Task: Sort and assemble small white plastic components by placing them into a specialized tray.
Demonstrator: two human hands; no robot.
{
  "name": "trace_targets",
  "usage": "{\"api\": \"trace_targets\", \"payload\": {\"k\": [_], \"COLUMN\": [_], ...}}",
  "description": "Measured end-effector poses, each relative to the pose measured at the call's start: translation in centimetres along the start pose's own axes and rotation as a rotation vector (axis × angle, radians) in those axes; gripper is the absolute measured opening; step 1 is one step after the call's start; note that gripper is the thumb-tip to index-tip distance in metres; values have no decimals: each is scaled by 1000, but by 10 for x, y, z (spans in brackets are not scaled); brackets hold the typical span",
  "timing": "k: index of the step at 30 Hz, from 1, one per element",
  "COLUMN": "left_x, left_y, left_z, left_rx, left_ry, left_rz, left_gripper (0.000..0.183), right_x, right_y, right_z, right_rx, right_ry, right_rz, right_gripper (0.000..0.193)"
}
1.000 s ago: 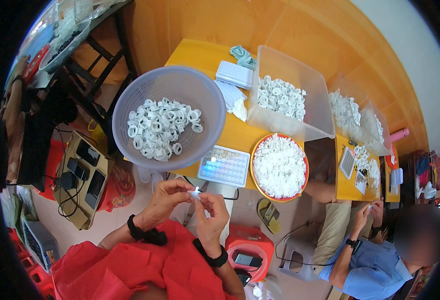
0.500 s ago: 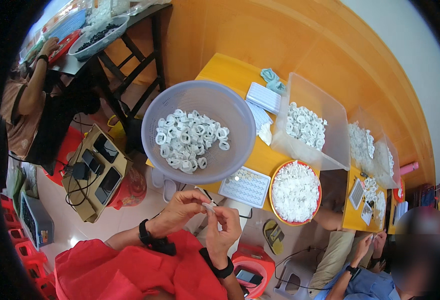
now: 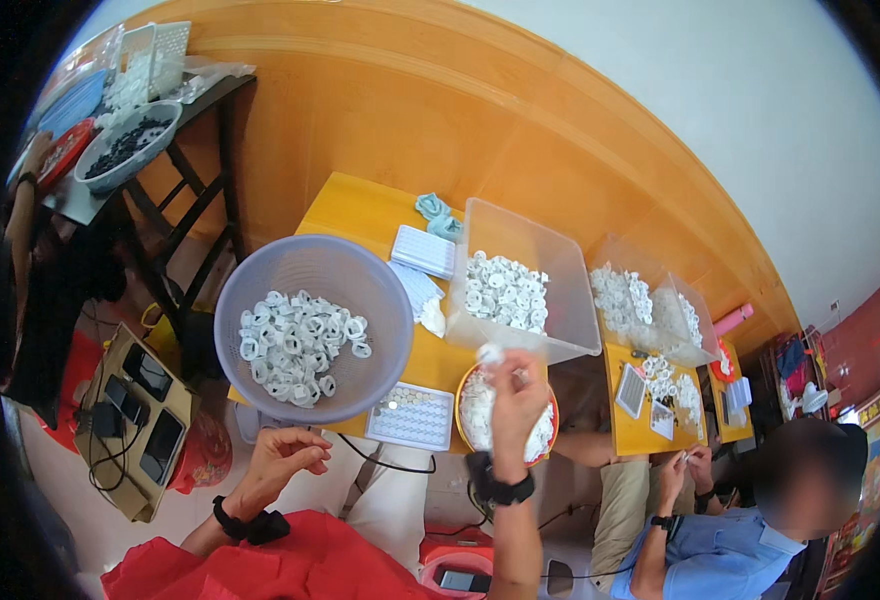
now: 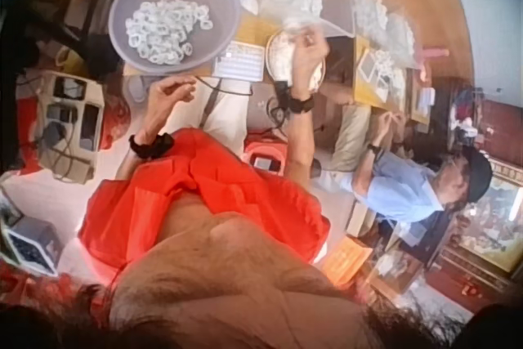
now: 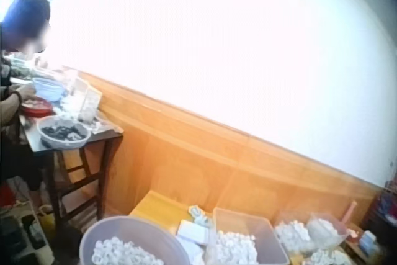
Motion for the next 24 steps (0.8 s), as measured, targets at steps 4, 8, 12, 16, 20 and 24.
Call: {"api": "trace_targets", "payload": {"k": [4, 8, 12, 16, 20, 24], "left_x": [-7, -8, -12, -17, -15, -13], "left_y": [0, 1, 3, 2, 0, -1], "left_z": [5, 15, 24, 25, 25, 27], "left_rx": [-97, -77, -79, -54, -36, -41], "left_ry": [7, -28, 42, 26, 24, 31], "left_rz": [-55, -55, -38, -27, -18, -6], "left_gripper": [13, 18, 35, 44, 43, 41], "right_x": [14, 8, 19, -10, -56, -79], "right_y": [-47, -32, -3, -4, -4, -3], "right_z": [3, -45, -130, -166, -182, -191], "right_rx": [-41, 167, 552, 701, 978, 1085], "right_ry": [241, 275, 503, 597, 870, 941], "right_rz": [14, 105, 227, 215, 292, 291], "right_gripper": [18, 16, 11, 12, 14, 13]}}
Point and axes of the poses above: each hand's wrist, its own y-axis away from the middle knuckle, its own z-axis out of the back of the hand, x = y × z, the point moved 5 cm from there along -y, towards the middle knuckle, and after that the axes turned 7 degrees about x, right-handed, at the moved point
